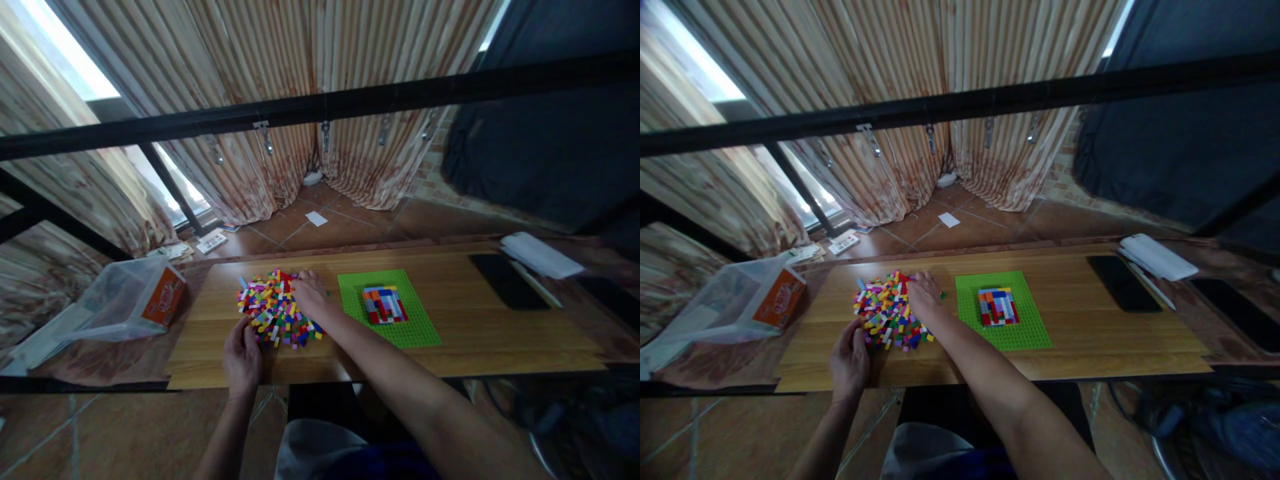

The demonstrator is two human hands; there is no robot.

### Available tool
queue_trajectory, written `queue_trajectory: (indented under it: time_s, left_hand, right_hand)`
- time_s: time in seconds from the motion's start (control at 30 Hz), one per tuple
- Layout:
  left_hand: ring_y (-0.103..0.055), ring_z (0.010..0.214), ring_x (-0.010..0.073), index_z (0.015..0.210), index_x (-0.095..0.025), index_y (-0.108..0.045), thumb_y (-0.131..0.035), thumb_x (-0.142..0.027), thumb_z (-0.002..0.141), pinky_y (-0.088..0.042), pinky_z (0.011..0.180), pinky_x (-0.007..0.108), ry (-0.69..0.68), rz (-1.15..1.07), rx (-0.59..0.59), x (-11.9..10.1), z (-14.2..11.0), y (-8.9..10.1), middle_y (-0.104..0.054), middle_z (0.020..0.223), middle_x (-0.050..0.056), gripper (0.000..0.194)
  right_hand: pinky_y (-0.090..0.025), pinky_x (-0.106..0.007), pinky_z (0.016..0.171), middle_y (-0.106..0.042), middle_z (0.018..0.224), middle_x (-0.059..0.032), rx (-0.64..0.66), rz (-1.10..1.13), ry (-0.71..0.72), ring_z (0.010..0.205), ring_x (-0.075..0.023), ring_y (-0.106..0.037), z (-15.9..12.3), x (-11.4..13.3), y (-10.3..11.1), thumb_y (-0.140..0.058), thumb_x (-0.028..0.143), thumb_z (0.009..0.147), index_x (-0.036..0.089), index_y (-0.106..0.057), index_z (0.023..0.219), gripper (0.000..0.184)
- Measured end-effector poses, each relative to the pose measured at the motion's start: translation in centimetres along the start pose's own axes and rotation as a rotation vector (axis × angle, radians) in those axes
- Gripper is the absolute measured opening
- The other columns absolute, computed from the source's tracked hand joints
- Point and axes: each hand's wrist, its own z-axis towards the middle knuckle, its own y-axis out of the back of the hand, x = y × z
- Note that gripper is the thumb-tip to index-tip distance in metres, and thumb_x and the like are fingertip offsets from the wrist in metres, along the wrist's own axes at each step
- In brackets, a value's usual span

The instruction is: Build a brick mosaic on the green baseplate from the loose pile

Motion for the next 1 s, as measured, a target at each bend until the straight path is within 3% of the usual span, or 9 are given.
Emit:
queue_trajectory:
  time_s: [0.23,0.37,0.53,0.8,1.0]
  left_hand:
    - [-0.063,0.108,0.0230,0.112,-0.020,-0.065,-0.043,-0.038,0.091,-0.049,0.096,0.040,0.001,0.000,-0.005,0.0,0.0,-0.1,-0.069,0.114,0.010,0.035]
    - [-0.063,0.108,0.0231,0.111,-0.020,-0.066,-0.045,-0.037,0.090,-0.048,0.098,0.040,-0.010,-0.010,-0.018,0.1,0.0,-0.2,-0.069,0.113,0.010,0.034]
    - [-0.062,0.107,0.0232,0.111,-0.019,-0.066,-0.045,-0.037,0.090,-0.048,0.097,0.039,0.003,-0.009,-0.030,-0.1,-0.2,-0.4,-0.069,0.111,0.010,0.034]
    - [-0.062,0.107,0.0237,0.113,-0.017,-0.065,-0.043,-0.038,0.091,-0.048,0.096,0.041,-0.015,0.002,-0.031,-0.3,-0.5,-0.3,-0.068,0.111,0.011,0.037]
    - [-0.063,0.106,0.0237,0.112,-0.016,-0.065,-0.042,-0.038,0.091,-0.048,0.095,0.040,-0.032,0.020,-0.024,-0.2,-0.4,-0.4,-0.068,0.111,0.012,0.038]
  right_hand:
    - [-0.039,-0.033,0.093,-0.065,0.105,-0.0084,-0.091,0.080,0.027,0.102,-0.0207,-0.054,-2.1,0.3,1.8,-0.044,0.023,0.096,0.016,-0.065,0.103,0.023]
    - [-0.044,-0.030,0.085,-0.067,0.095,-0.0050,-0.212,0.361,0.014,0.092,-0.0173,-0.060,-6.1,-0.5,3.2,-0.044,0.023,0.095,0.020,-0.064,0.097,0.021]
    - [-0.049,-0.033,0.078,-0.069,0.095,-0.0066,-0.298,0.553,-0.090,0.085,-0.0185,-0.063,-11.8,-3.8,5.2,-0.047,0.034,0.093,0.020,-0.066,0.098,0.024]
    - [-0.051,-0.033,0.073,-0.069,0.098,-0.0070,-0.395,0.437,-0.297,0.080,-0.0191,-0.064,-18.2,-9.8,7.9,-0.051,0.050,0.089,0.022,-0.066,0.099,0.033]
    - [-0.051,-0.035,0.074,-0.068,0.098,-0.0081,-0.389,0.306,-0.374,0.082,-0.0204,-0.064,-20.6,-13.1,8.3,-0.047,0.056,0.089,0.022,-0.067,0.097,0.041]
